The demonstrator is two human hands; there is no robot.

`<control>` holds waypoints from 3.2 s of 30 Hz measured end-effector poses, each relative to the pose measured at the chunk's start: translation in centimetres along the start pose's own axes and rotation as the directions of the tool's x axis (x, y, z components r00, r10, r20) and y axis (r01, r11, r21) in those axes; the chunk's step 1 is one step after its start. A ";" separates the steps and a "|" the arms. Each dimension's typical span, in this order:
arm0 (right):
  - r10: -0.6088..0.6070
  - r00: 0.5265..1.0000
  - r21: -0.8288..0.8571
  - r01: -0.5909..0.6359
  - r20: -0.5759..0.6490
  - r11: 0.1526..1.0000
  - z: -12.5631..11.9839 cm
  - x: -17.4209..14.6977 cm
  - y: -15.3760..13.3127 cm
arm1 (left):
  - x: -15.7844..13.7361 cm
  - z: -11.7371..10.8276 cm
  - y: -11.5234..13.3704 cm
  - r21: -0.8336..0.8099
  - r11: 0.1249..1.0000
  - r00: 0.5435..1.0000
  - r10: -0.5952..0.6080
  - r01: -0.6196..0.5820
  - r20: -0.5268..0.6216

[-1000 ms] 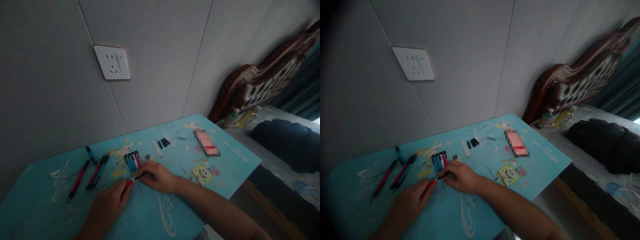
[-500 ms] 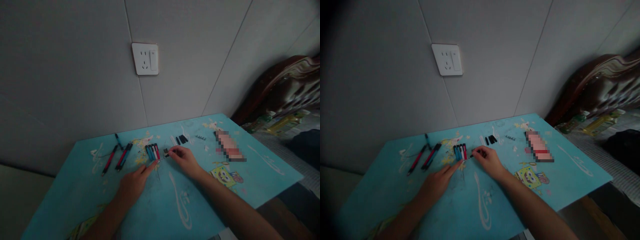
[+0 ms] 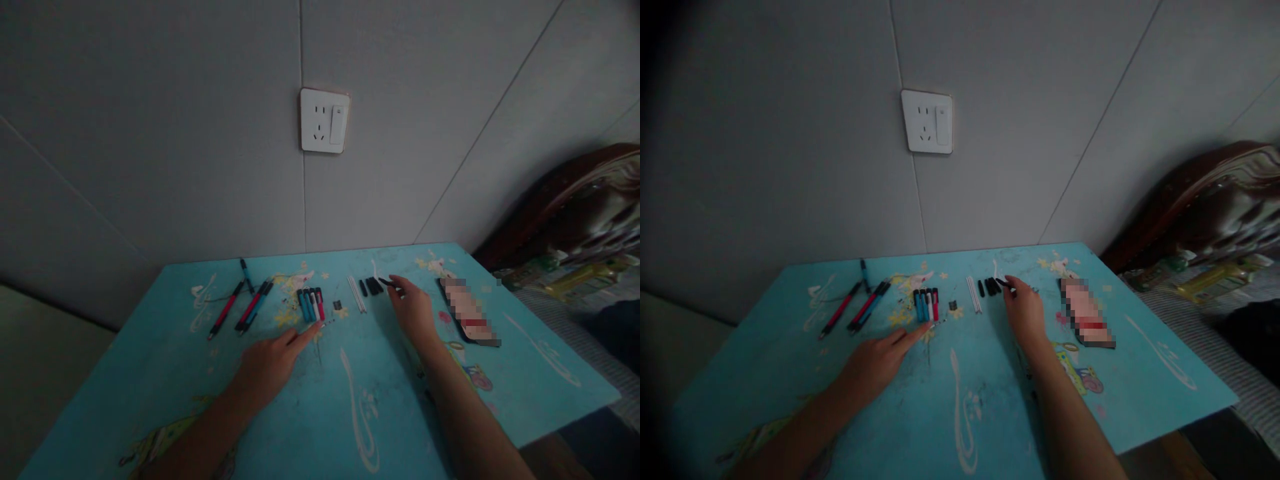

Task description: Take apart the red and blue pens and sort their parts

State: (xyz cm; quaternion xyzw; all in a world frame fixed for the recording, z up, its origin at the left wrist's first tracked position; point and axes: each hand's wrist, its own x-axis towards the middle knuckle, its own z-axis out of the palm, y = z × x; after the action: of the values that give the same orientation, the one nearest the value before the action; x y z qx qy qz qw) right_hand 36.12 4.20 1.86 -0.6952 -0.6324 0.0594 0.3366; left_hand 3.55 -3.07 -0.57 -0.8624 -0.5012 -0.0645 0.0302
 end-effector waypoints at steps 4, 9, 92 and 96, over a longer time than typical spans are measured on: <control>0.016 1.000 -0.201 -0.018 -0.012 0.980 0.5 0.1 0.6 | 0.0 0.3 0.0 0.013 1.000 1.000 0.000 0.000 -0.016; 0.013 1.000 -0.302 -0.015 -0.008 0.953 1.4 -0.1 0.4 | 0.0 0.3 0.0 0.019 1.000 1.000 0.005 -0.005 -0.012; -0.339 0.922 -0.333 0.385 0.188 0.861 3.4 -3.5 -5.6 | -0.2 -0.3 -0.1 -0.026 0.999 0.999 0.039 -0.038 0.026; -0.339 0.922 -0.313 0.383 0.186 0.869 3.6 -3.5 -5.8 | -0.2 -0.4 0.0 -0.026 0.999 0.999 0.042 -0.042 0.033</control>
State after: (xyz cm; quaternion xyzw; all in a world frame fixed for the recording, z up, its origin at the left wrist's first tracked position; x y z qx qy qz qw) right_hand 28.76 2.27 1.02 -0.6074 -0.7716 -0.0723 0.1749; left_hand 3.40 -3.30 -0.22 -0.8740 -0.4826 -0.0557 0.0122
